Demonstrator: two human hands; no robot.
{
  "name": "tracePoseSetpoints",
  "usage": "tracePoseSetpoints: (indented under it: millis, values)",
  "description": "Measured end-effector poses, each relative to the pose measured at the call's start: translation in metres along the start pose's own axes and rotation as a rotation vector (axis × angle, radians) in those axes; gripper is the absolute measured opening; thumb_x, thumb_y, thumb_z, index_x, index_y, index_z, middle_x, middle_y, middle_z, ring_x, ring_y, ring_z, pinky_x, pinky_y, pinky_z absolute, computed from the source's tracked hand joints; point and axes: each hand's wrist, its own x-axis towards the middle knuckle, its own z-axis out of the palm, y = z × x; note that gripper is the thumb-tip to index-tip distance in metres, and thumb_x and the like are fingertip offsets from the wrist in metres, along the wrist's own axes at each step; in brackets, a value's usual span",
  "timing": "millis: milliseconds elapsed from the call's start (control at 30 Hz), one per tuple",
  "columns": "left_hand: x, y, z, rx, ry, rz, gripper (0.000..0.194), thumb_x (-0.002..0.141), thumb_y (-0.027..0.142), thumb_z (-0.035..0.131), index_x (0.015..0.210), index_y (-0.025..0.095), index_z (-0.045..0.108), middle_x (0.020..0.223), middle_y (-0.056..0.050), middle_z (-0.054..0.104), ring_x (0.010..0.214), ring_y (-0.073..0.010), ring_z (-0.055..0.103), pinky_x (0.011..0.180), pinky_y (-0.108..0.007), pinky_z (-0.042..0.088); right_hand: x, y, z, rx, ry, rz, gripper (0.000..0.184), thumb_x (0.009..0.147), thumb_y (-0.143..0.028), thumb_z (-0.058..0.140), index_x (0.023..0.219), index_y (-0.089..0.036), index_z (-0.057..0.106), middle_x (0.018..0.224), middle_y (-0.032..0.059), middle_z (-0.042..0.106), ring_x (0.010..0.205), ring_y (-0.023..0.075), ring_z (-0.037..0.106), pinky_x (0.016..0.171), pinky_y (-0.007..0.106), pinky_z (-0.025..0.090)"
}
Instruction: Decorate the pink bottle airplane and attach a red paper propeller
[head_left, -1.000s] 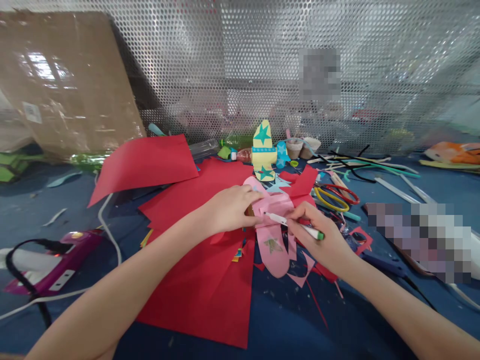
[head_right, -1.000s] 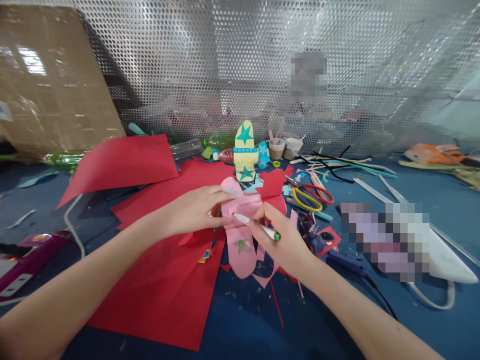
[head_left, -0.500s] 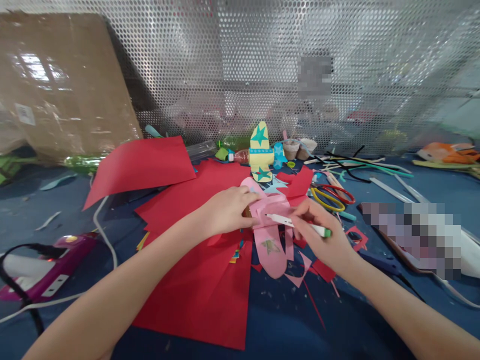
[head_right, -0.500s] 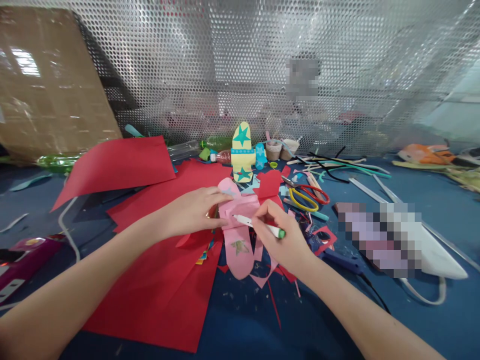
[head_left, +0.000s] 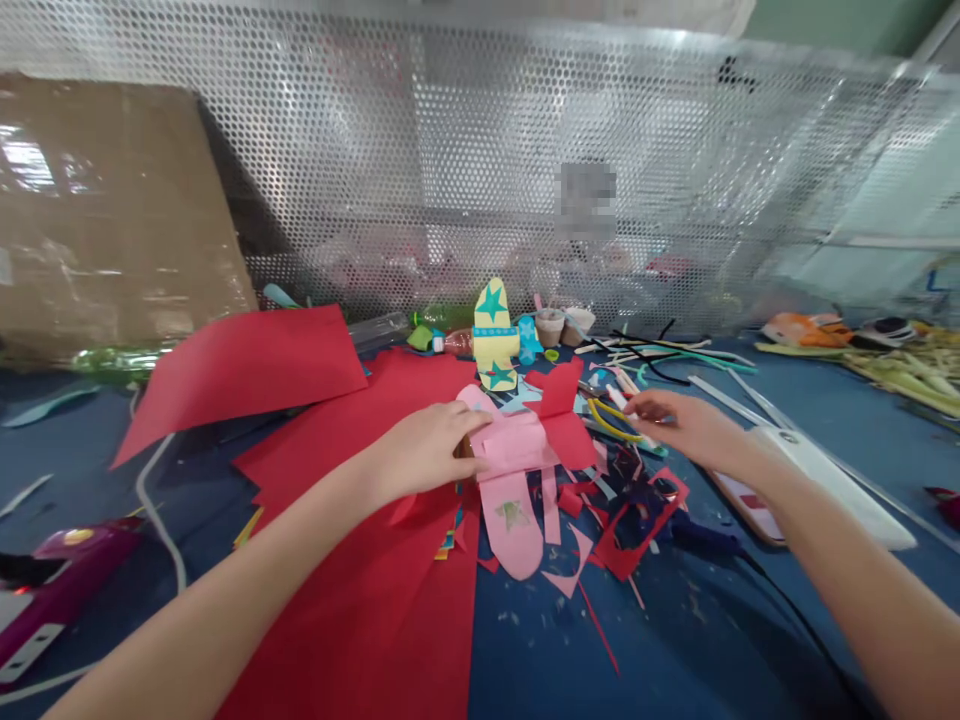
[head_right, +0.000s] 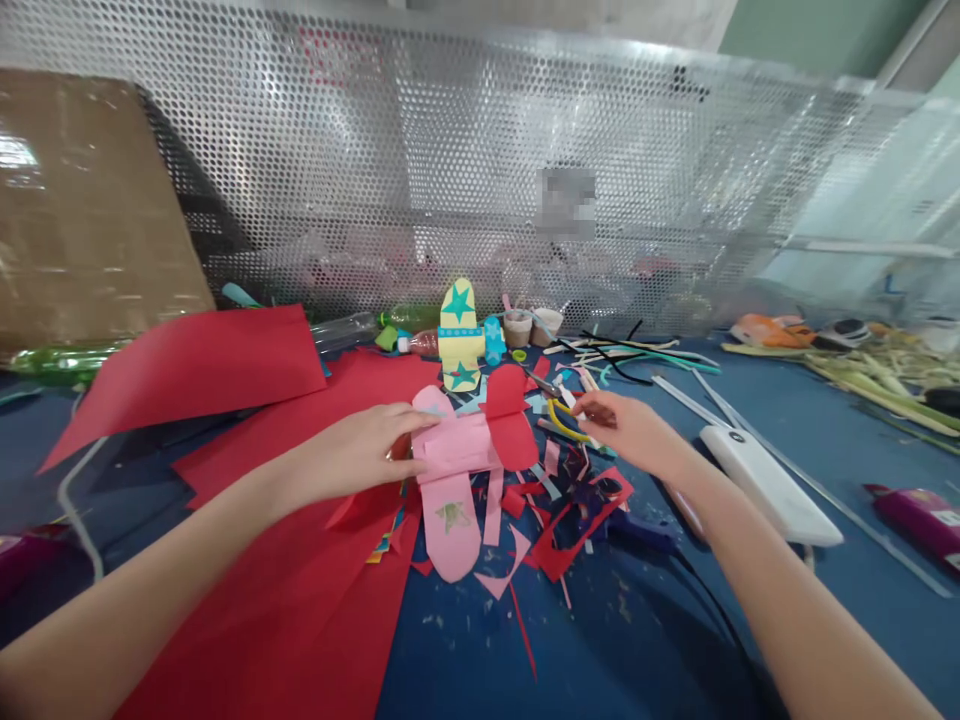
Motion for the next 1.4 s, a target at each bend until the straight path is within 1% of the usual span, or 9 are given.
tracePoseSetpoints:
  millis: [133, 367, 467, 600, 767, 933, 1100, 1267, 1400]
  values:
    - [0.001, -0.002, 0.001, -0.001, 0.004, 0.006, 0.05, 0.085, 0.041, 0.058, 0.128, 0.016, 0.052, 0.123, -0.013, 0.06, 0.105, -0.0257, 0.059, 0.089, -0.038, 0.047, 0.012, 0.014, 0.015, -0.059, -0.047, -0.013, 0.01, 0.068, -0.016, 0.055, 0.075, -0.02, 0.062, 0.064, -0.0003, 0.065, 0.06, 0.018, 0.061, 0.06, 0.03, 0.047]
    - [0.0, 0.002, -0.002, 0.008, 0.09, 0.018, 0.041, 0.089, 0.034, 0.052, 0.125, 0.017, 0.053, 0.12, -0.012, 0.059, 0.104, -0.0244, 0.058, 0.089, -0.038, 0.047, 0.004, -0.007, 0.013, -0.068, 0.066, 0.013, 0.033, 0.079, -0.018, 0.048, 0.112, -0.019, 0.048, 0.082, 0.0045, 0.068, 0.069, 0.0184, 0.064, 0.065, 0.029, 0.049]
    - [0.001, 0.015, -0.001, 0.028, 0.187, 0.038, 0.035, 0.089, 0.031, 0.051, 0.122, 0.018, 0.054, 0.125, -0.011, 0.054, 0.115, -0.0261, 0.05, 0.098, -0.043, 0.041, -0.005, -0.013, 0.008, -0.081, 0.129, 0.042, 0.032, 0.086, -0.023, 0.04, 0.118, -0.019, 0.045, 0.088, 0.0075, 0.067, 0.066, 0.019, 0.064, 0.061, 0.03, 0.049]
    - [-0.002, 0.044, 0.01, 0.053, 0.401, 0.231, 0.023, 0.094, 0.027, 0.044, 0.101, 0.016, 0.063, 0.102, -0.008, 0.063, 0.103, -0.0237, 0.056, 0.094, -0.041, 0.044, -0.01, -0.011, 0.006, -0.153, 0.157, 0.086, 0.027, 0.088, -0.031, 0.038, 0.108, -0.021, 0.054, 0.082, 0.0075, 0.067, 0.064, 0.0213, 0.062, 0.057, 0.031, 0.046]
    - [-0.012, 0.078, 0.038, -0.064, 0.204, 0.378, 0.025, 0.095, 0.026, 0.042, 0.098, 0.014, 0.063, 0.094, -0.009, 0.065, 0.09, -0.0215, 0.059, 0.083, -0.037, 0.05, -0.01, 0.0, 0.003, -0.289, 0.131, 0.162, 0.026, 0.084, -0.04, 0.045, 0.081, -0.019, 0.06, 0.066, 0.0068, 0.064, 0.06, 0.0232, 0.059, 0.054, 0.03, 0.038]
    - [-0.019, 0.089, 0.058, -0.124, 0.13, 0.399, 0.026, 0.094, 0.026, 0.044, 0.114, 0.016, 0.057, 0.109, -0.01, 0.063, 0.106, -0.023, 0.057, 0.09, -0.038, 0.049, -0.011, 0.004, -0.003, -0.387, 0.053, 0.218, 0.028, 0.085, -0.036, 0.046, 0.062, -0.021, 0.055, 0.059, 0.006, 0.062, 0.057, 0.0212, 0.059, 0.051, 0.027, 0.034]
    - [-0.02, 0.09, 0.066, -0.132, 0.113, 0.398, 0.022, 0.094, 0.028, 0.045, 0.107, 0.018, 0.06, 0.103, -0.008, 0.065, 0.101, -0.0228, 0.059, 0.088, -0.039, 0.049, -0.015, 0.002, -0.005, -0.424, -0.068, 0.24, 0.022, 0.08, -0.03, 0.056, 0.061, -0.021, 0.059, 0.059, 0.0046, 0.065, 0.055, 0.0201, 0.061, 0.05, 0.026, 0.035]
    - [-0.022, 0.092, 0.074, -0.093, 0.189, 0.454, 0.028, 0.096, 0.033, 0.041, 0.105, 0.016, 0.06, 0.094, -0.009, 0.066, 0.092, -0.023, 0.061, 0.082, -0.038, 0.05, -0.015, 0.001, -0.009, -0.465, -0.089, 0.278, 0.027, 0.088, -0.025, 0.049, 0.065, -0.019, 0.061, 0.065, 0.0084, 0.068, 0.065, 0.0234, 0.066, 0.053, 0.027, 0.038]
    - [-0.023, 0.093, 0.077, -0.039, 0.215, 0.467, 0.031, 0.097, 0.036, 0.038, 0.104, 0.016, 0.06, 0.093, -0.01, 0.067, 0.089, -0.0238, 0.061, 0.08, -0.039, 0.05, -0.009, 0.006, -0.004, -0.466, -0.129, 0.287, 0.026, 0.094, -0.03, 0.048, 0.079, -0.015, 0.065, 0.079, 0.0076, 0.069, 0.076, 0.0207, 0.066, 0.064, 0.03, 0.048]
